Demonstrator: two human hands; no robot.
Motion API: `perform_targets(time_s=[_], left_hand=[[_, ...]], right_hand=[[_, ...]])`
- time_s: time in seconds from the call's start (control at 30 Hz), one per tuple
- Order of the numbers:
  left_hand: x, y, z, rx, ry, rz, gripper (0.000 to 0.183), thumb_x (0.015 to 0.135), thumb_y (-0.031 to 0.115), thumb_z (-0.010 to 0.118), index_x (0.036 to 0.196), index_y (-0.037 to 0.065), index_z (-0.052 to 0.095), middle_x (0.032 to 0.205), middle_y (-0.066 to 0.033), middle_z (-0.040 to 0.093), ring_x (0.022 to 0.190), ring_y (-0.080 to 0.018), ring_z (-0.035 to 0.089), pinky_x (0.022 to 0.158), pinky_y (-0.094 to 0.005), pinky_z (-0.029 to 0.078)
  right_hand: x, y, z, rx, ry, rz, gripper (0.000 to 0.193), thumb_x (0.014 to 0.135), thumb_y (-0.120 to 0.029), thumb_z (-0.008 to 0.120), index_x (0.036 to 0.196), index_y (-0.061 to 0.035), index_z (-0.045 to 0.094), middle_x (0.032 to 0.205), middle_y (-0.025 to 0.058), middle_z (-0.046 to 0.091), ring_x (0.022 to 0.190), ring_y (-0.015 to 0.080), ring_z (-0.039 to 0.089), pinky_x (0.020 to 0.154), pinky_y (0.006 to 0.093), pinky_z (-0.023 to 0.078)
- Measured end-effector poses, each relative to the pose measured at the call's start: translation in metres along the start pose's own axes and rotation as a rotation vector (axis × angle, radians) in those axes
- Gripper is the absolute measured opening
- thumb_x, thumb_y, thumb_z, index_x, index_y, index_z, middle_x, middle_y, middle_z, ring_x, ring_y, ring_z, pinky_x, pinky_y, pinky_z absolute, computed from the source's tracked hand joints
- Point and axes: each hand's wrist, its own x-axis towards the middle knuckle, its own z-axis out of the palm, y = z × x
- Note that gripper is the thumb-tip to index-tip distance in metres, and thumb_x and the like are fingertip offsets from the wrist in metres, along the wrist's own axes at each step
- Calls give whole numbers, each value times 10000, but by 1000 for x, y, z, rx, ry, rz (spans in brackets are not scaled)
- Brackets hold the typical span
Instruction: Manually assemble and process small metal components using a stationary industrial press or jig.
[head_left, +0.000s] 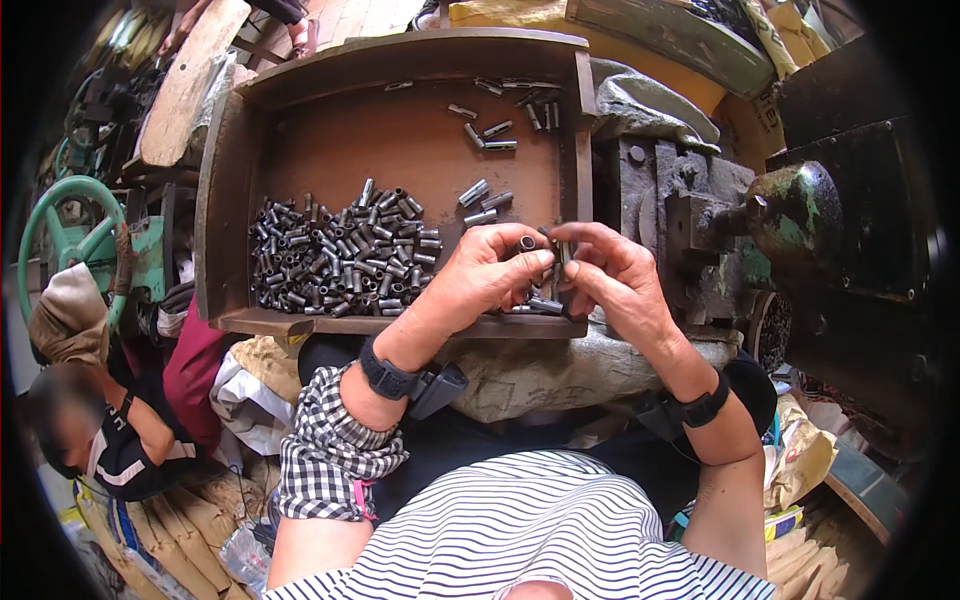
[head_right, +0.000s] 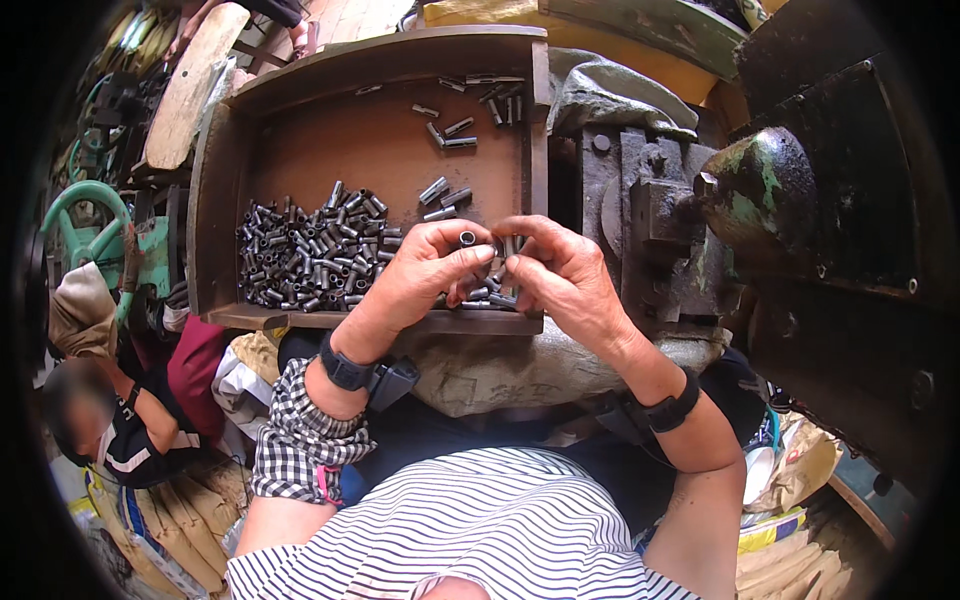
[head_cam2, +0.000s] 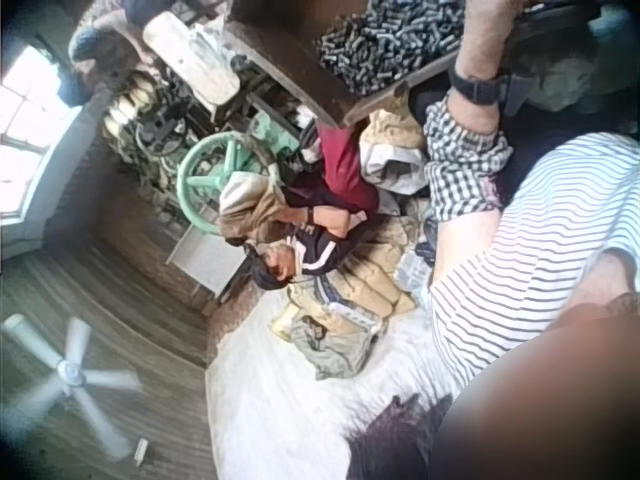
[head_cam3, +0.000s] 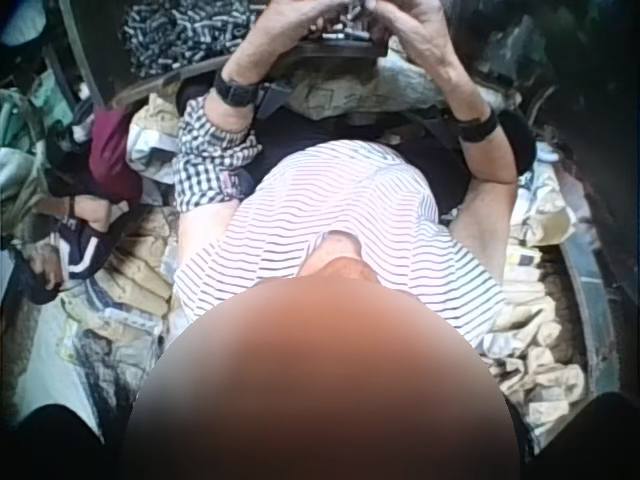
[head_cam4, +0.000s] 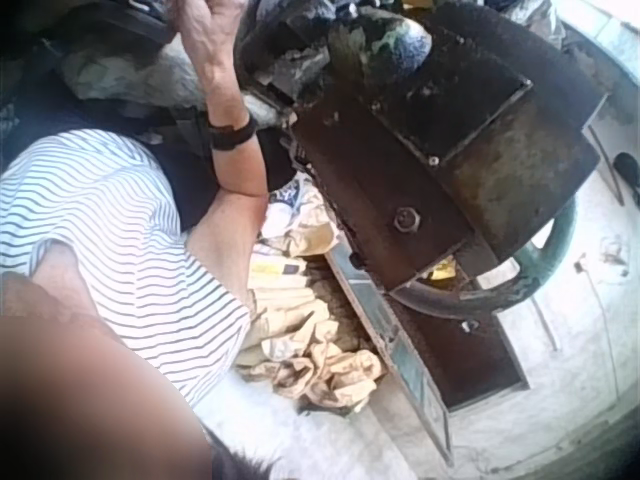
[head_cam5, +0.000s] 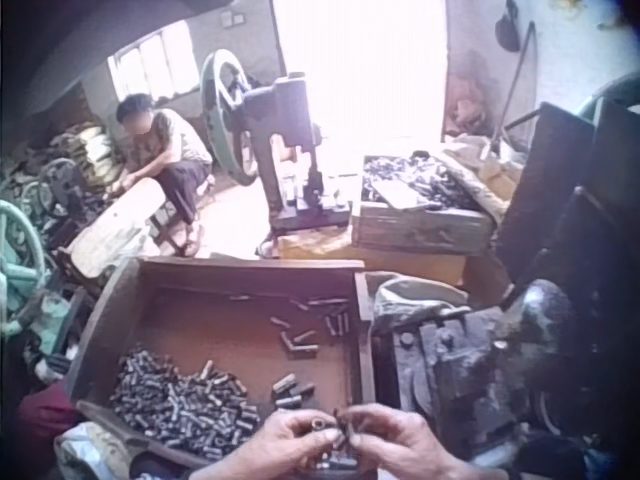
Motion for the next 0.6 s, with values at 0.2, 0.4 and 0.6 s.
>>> perform_targets(time_s=[0.2, 0.4, 0.6], left_hand=[[2, -5, -2, -193, 107, -26, 164, 870, 137, 609, 996, 33, 598, 726, 8, 586, 536, -40, 526, 447, -171, 444], [4, -7, -3, -385, 73, 4, 149, 887, 124, 574, 1006, 34, 572, 740, -9, 587, 564, -43, 544, 456, -170, 471], [5, -8, 0, -450, 67, 2, 163, 895, 147, 576, 1008, 31, 559, 752, -17, 587, 552, -47, 541, 452, -175, 469]], right_hand=[[4, 10, -8, 348, 138, 67, 229, 899, -59, 520, 1118, -5, 479, 849, 71, 604, 746, 136, 645, 571, 208, 525], [5, 7, -11, 361, 151, 59, 201, 899, -88, 542, 1062, 13, 483, 852, 103, 614, 734, 153, 655, 576, 219, 545], [4, 7, -10, 240, 178, 98, 175, 888, -155, 589, 933, 7, 539, 739, 90, 632, 577, 120, 638, 468, 200, 514]])
